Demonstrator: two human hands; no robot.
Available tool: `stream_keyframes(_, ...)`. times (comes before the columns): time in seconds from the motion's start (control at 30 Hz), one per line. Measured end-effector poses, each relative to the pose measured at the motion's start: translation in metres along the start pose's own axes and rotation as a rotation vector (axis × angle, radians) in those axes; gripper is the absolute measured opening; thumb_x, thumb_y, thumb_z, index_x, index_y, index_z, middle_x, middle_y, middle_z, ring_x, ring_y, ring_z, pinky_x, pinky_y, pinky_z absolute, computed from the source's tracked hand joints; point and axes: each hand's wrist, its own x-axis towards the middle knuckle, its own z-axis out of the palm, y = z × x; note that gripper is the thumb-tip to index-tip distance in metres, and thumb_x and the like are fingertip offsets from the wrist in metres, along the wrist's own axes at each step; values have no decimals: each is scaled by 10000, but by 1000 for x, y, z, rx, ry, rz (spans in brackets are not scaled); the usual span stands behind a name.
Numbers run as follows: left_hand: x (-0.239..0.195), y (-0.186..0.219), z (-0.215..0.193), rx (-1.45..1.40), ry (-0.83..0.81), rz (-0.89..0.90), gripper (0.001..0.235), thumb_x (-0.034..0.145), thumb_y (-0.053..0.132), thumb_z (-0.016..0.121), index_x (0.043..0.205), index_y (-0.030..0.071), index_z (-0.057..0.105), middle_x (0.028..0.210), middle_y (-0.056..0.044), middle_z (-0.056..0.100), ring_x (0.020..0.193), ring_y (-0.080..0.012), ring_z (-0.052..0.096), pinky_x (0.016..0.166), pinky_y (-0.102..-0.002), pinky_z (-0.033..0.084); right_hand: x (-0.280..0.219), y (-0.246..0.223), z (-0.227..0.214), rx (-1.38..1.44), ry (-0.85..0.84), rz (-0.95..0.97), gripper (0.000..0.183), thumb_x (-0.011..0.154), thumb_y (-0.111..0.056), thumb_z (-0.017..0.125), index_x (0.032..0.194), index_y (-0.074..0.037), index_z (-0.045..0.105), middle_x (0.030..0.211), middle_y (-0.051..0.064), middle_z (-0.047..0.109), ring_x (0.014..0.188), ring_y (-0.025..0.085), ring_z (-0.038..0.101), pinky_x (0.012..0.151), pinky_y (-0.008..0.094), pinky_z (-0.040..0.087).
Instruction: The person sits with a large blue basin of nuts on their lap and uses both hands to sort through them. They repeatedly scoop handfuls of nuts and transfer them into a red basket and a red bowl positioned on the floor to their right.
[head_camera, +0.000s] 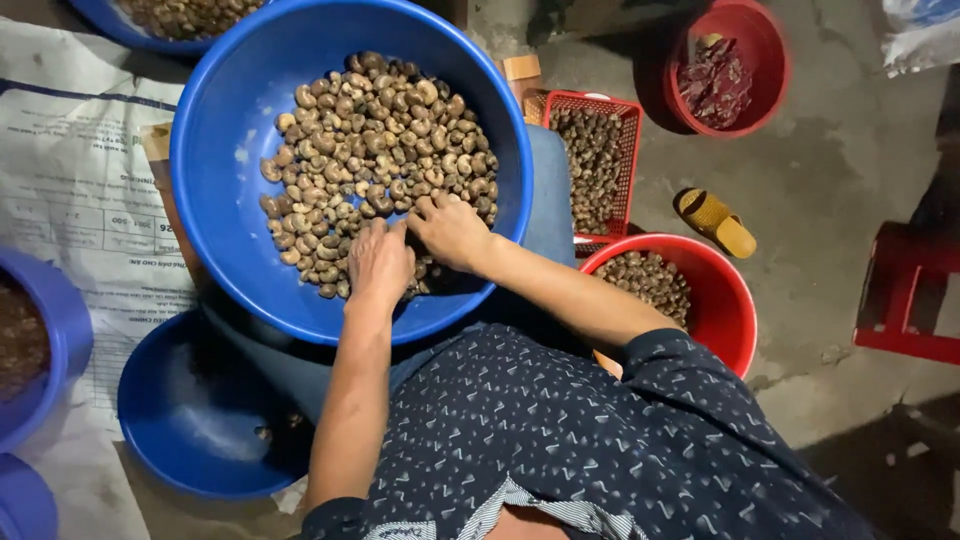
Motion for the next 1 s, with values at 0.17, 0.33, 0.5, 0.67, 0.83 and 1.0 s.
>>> stream_keyframes(0.17,0,3,-6,-17,-99,-70,426,923,229,675,1313,60,646,1129,-161,587,1068,-392,604,939,-523,487,-3,0,6,5,1,6,145,933,-176,565,1021,-180,680,955,83,617,841,325,694,556,414,577)
stream_keyframes(0.33,1,5,-8,-24,-102,-76,441,934,218,662,1348,69,631,1147,-164,591,1088,-389,609,965,-517,483,-3,-2,-5,9,-1,0,149,938,-172,566,1036,-183,677,954,84,601,860,339,692,571,424,588)
stream_keyframes(0.5,2,4,-5,-54,-91,-82,395,936,186,658,1297,28,649,1156,-184,585,1090,-416,601,980,-528,477,-2,-2,-1,-11,21,8,144,922,-185,564,992,-222,684,924,65,604,843,315,696,567,388,577)
stream_keyframes(0.67,1,7,-11,-62,-96,-78,375,917,196,668,1251,24,653,1164,-185,586,1106,-430,602,982,-560,476,-1,-3,-9,-7,20,22,151,918,-186,568,990,-225,694,933,67,632,843,299,706,588,376,582)
stream_keyframes(0.83,1,7,-12,-48,-109,-86,392,917,215,659,1269,41,650,1164,-180,586,1096,-434,608,966,-556,484,-3,-2,3,25,7,31,153,911,-177,569,998,-210,690,905,63,646,819,305,700,578,391,575)
stream_keyframes(1.0,-2,14,-21,-70,-93,-83,386,928,196,657,1273,22,652,1155,-197,582,1070,-438,611,936,-537,489,-3,-2,3,16,5,33,147,905,-175,578,985,-208,696,899,64,652,825,310,697,580,393,576)
